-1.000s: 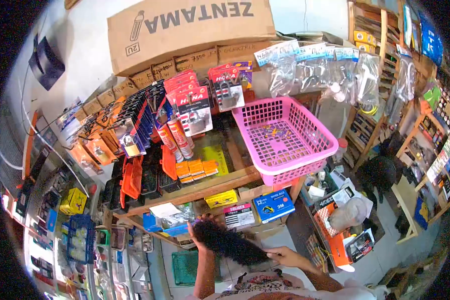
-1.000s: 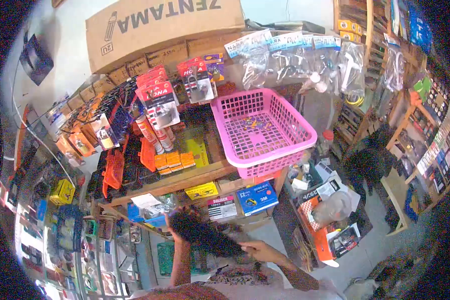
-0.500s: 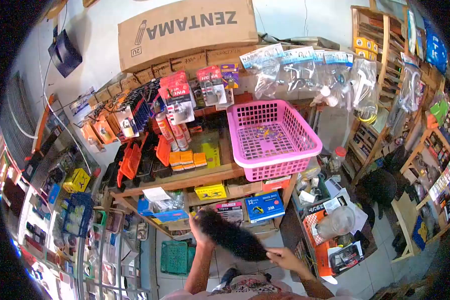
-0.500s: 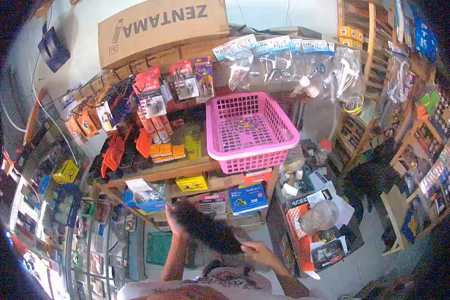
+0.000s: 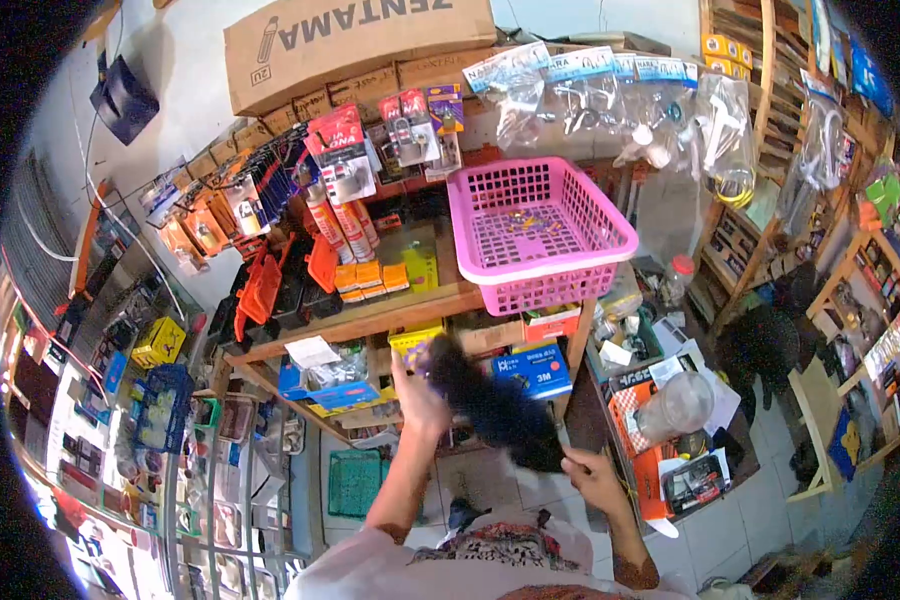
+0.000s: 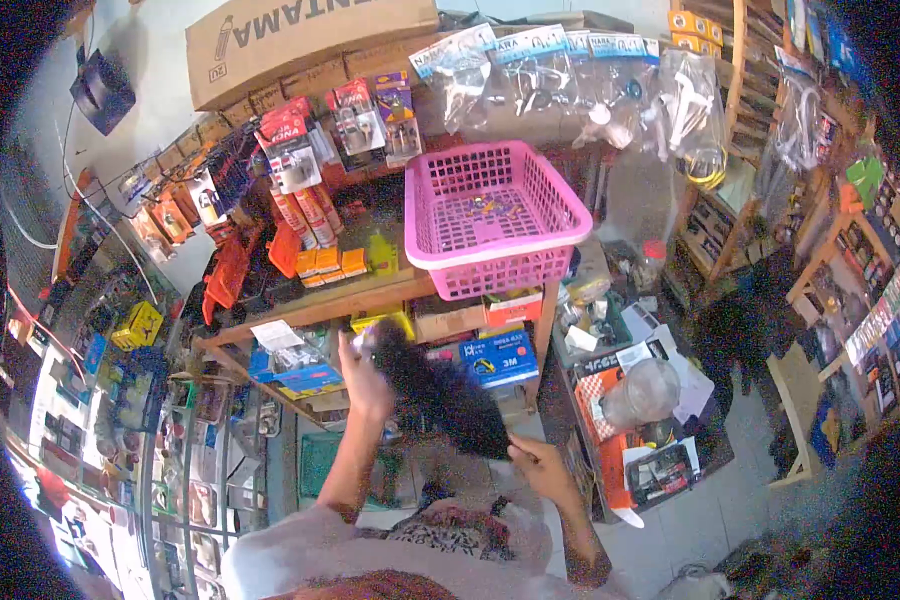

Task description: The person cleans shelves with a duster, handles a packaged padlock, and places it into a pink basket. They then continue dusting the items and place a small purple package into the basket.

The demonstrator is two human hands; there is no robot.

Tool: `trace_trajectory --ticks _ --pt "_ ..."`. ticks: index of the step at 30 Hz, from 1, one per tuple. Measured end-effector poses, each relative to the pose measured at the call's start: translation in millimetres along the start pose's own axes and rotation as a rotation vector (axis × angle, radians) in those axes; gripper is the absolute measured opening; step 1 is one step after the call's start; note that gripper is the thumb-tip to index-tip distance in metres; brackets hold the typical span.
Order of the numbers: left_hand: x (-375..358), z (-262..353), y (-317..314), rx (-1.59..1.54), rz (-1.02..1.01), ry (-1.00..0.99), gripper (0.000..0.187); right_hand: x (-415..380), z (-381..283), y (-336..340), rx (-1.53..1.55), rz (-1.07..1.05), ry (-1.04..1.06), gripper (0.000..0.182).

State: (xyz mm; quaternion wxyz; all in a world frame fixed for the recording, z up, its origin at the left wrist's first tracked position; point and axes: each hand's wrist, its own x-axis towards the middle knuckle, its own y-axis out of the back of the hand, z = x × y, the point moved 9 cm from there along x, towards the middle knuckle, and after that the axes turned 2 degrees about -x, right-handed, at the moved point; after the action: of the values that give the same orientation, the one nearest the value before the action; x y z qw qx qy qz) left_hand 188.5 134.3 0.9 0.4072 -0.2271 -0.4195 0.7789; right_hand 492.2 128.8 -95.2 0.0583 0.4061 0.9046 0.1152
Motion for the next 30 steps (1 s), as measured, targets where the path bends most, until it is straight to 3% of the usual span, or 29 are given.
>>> trace_trajectory --ticks 1,2,3,5,6,8,9,10,12,14,15,18,19,21,22,23,24,26,27,29,30 --pt "3 6 -16 0.056 0.032 -0.079 0.072 -4 -3 -2 0.006 0.004 -0.016 0.037" --pt "-4 -1 -42 -0.139 -0.034 0.056 0.074 -5 -9 -1 0.004 0.006 -0.027 0.036" --pt "-3 -7 -48 -0.136 -0.183 0.145 0.076 -8 -26 -4 0.024 -0.043 -0.011 0.035" --pt "9 -18 -40 -0.101 -0.425 0.251 0.083 -16 -9 2 0.089 0.072 -0.046 0.033" --pt "-1 -23 -55 -0.401 -0.411 0.326 0.084 -20 -1 4 0.125 0.130 -0.063 0.033" --pt "-3 -28 -64 -0.183 -0.106 0.207 0.083 -23 8 11 0.098 0.194 -0.023 0.031" --pt "-1 -34 -58 -0.129 -0.188 0.190 0.082 -28 0 10 0.102 0.135 -0.039 0.030" --pt "-1 -34 -58 -0.175 -0.405 0.208 0.082 -31 -10 11 0.105 0.078 -0.053 0.030" --pt "-11 -45 -63 -0.138 -0.664 0.269 0.082 -40 -7 25 0.084 0.182 -0.029 0.029" --pt "-14 -45 -47 -0.125 -0.126 0.155 0.085 -47 -3 30 0.045 0.191 -0.016 0.028" --pt "-11 -50 -48 -0.205 -0.148 0.140 0.084 -50 -3 30 0.016 0.149 -0.015 0.028" --pt "-31 -58 -67 -0.189 -0.601 0.284 0.085 -56 -8 29 0.052 0.125 -0.023 0.028" --pt "-31 -59 -66 -0.188 -0.587 0.297 0.085 -58 -2 31 0.075 0.172 -0.071 0.028" --pt "-26 -61 -59 -0.255 -0.244 0.233 0.080 -62 9 36 0.124 0.262 -0.165 0.028" --pt "-28 -61 -53 -0.284 -0.069 0.197 0.077 -60 8 31 0.096 0.184 -0.134 0.028" --pt "-33 -59 -48 -0.085 -0.087 0.162 0.076 -59 6 27 0.069 0.105 -0.103 0.028" --pt "-36 -59 -60 -0.123 -0.340 0.239 0.072 -58 4 22 0.043 0.027 -0.071 0.028" --pt "-36 -66 -49 -0.067 -0.317 0.253 0.075 -59 8 28 0.076 0.201 -0.079 0.028" --pt "-32 -66 -45 -0.111 -0.199 0.236 0.077 -59 8 33 0.092 0.289 -0.081 0.028" --pt "-30 -67 -35 -0.200 0.040 0.198 0.082 -54 1 23 0.112 0.104 -0.086 0.028" --pt "-33 -66 -47 -0.022 -0.442 0.222 0.083 -52 -1 19 0.123 0.012 -0.086 0.028"
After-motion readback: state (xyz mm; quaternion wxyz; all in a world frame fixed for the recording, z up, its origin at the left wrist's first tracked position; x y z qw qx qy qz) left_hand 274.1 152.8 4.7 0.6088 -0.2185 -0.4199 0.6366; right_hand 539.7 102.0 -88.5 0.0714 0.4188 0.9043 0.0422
